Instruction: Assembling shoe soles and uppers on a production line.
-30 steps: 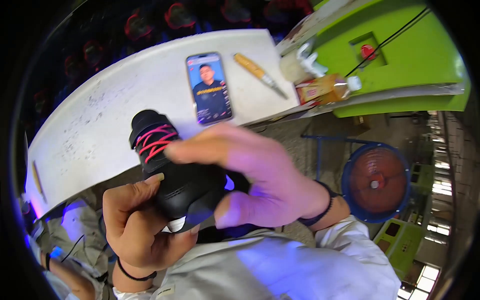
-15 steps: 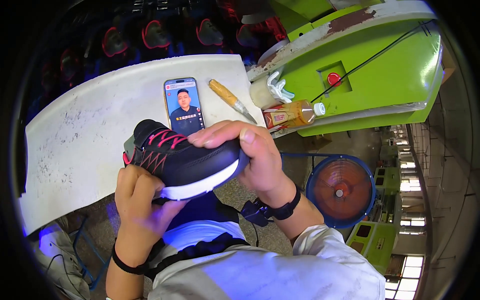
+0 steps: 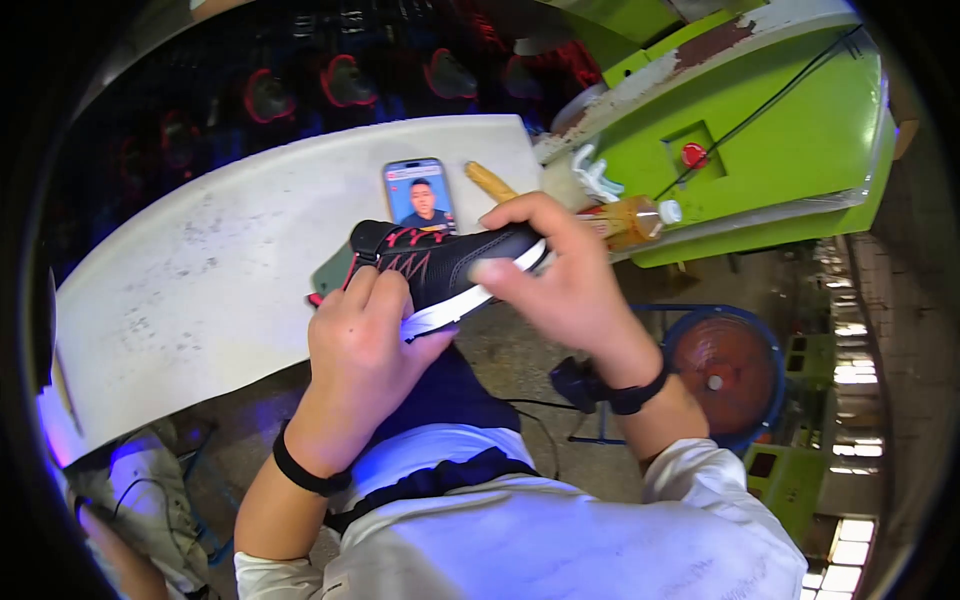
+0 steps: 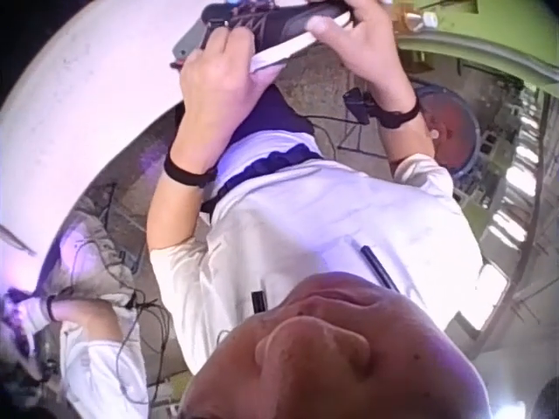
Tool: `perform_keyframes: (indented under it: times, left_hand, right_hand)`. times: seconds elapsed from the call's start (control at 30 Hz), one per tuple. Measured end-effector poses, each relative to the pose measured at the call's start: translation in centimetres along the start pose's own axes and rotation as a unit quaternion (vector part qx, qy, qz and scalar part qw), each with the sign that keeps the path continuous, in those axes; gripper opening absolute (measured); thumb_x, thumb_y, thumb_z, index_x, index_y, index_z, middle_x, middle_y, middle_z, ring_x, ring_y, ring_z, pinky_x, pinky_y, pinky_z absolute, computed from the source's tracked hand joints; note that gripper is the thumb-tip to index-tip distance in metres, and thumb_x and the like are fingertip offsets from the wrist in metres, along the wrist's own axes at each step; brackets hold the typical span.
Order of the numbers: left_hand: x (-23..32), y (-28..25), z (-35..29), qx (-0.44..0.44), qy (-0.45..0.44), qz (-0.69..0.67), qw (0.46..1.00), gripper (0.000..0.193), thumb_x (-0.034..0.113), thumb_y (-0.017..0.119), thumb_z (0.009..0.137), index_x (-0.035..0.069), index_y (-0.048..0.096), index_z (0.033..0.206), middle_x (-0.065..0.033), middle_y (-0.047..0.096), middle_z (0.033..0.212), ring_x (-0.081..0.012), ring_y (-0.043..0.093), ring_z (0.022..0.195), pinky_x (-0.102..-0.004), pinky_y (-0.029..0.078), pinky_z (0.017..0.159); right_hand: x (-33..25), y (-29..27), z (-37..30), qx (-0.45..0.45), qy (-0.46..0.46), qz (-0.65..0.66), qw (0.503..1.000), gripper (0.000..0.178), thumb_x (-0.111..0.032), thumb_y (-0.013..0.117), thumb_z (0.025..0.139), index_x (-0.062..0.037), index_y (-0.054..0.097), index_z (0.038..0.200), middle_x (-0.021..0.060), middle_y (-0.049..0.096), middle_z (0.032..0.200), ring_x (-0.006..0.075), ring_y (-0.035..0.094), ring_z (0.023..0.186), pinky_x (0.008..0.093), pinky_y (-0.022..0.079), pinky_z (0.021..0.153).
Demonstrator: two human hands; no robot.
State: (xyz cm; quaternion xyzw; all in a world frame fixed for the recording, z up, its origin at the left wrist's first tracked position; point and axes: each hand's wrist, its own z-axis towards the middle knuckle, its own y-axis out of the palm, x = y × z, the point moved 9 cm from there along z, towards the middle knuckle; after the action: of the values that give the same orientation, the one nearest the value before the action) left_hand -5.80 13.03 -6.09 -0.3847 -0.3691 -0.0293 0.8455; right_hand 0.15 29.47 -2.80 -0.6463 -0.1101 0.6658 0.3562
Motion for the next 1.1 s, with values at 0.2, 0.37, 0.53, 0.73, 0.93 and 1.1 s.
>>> perform_keyframes:
  times: [0.2, 0.37, 0.53, 0.73, 0.93, 1.1]
  left_hand:
    - [3.9, -8.5, -2.4, 0.119, 0.092, -0.047, 0.987, 0.060, 0.021, 0.088, 0.068, 0.002, 0.058, 0.116, -0.0194, 0.059, 0.114, -0.0345, 0.061, 0.104, -0.0423, 0.050, 0.090]
    - [0.7, -12.6, -8.6, 0.165, -0.058, -0.238, 0.955, 0.064, 0.030, 0.093, 0.070, 0.003, 0.050, 0.109, -0.0235, 0.063, 0.114, -0.0325, 0.066, 0.105, -0.0491, 0.048, 0.103]
    - [0.2, -11.9, -10.9, 0.133, -0.147, -0.270, 0.942, 0.071, 0.039, 0.095, 0.064, 0.005, 0.046, 0.104, -0.0231, 0.064, 0.113, -0.0325, 0.066, 0.109, -0.0558, 0.036, 0.113]
    - [2.1, -11.1, -9.8, 0.107, -0.118, -0.210, 0.965, 0.079, 0.047, 0.093, 0.059, 0.005, 0.046, 0.107, -0.0236, 0.065, 0.111, -0.0333, 0.064, 0.113, -0.0526, 0.036, 0.115]
    - [2.2, -12.4, -9.6, 0.071, -0.029, -0.188, 0.979, 0.063, 0.031, 0.095, 0.064, 0.004, 0.050, 0.099, -0.0220, 0.066, 0.103, -0.0362, 0.064, 0.109, -0.0620, 0.042, 0.105]
    - [3.8, -12.3, -6.3, -0.063, -0.052, 0.041, 0.996, 0.053, 0.032, 0.088, 0.072, -0.001, 0.055, 0.096, -0.0242, 0.069, 0.099, -0.0345, 0.067, 0.094, -0.0528, 0.051, 0.096]
  right_hand:
    - [-9.6, 4.0, 0.1, -0.130, -0.110, 0.638, 0.751, 0.099, -0.086, 0.055, 0.074, -0.0018, 0.056, 0.127, 0.0101, 0.064, 0.105, 0.0285, 0.062, 0.102, 0.0451, 0.044, 0.102]
    - [-10.8, 10.7, -2.9, -0.142, -0.284, 0.279, 0.906, 0.058, -0.036, 0.092, 0.065, -0.0020, 0.064, 0.102, 0.0124, 0.059, 0.102, 0.0262, 0.059, 0.095, 0.0344, 0.048, 0.082]
    - [-5.8, 12.1, -4.8, -0.084, -0.236, 0.182, 0.951, 0.048, -0.018, 0.093, 0.056, -0.0062, 0.057, 0.086, 0.0097, 0.056, 0.090, 0.0258, 0.056, 0.080, 0.0321, 0.046, 0.069]
    - [-7.2, 11.1, -6.6, -0.020, -0.275, 0.278, 0.920, 0.040, -0.011, 0.084, 0.058, -0.0089, 0.052, 0.082, 0.0072, 0.048, 0.080, 0.0281, 0.053, 0.075, 0.0382, 0.044, 0.062]
    - [-6.6, 11.6, -5.8, -0.005, -0.307, 0.297, 0.904, 0.046, -0.018, 0.086, 0.055, -0.0072, 0.051, 0.082, 0.0080, 0.048, 0.081, 0.0293, 0.053, 0.075, 0.0410, 0.044, 0.063]
    - [-3.7, 13.0, -4.5, -0.005, -0.237, 0.223, 0.946, 0.042, -0.012, 0.087, 0.058, -0.0055, 0.053, 0.082, 0.0101, 0.053, 0.083, 0.0264, 0.054, 0.073, 0.0359, 0.044, 0.060]
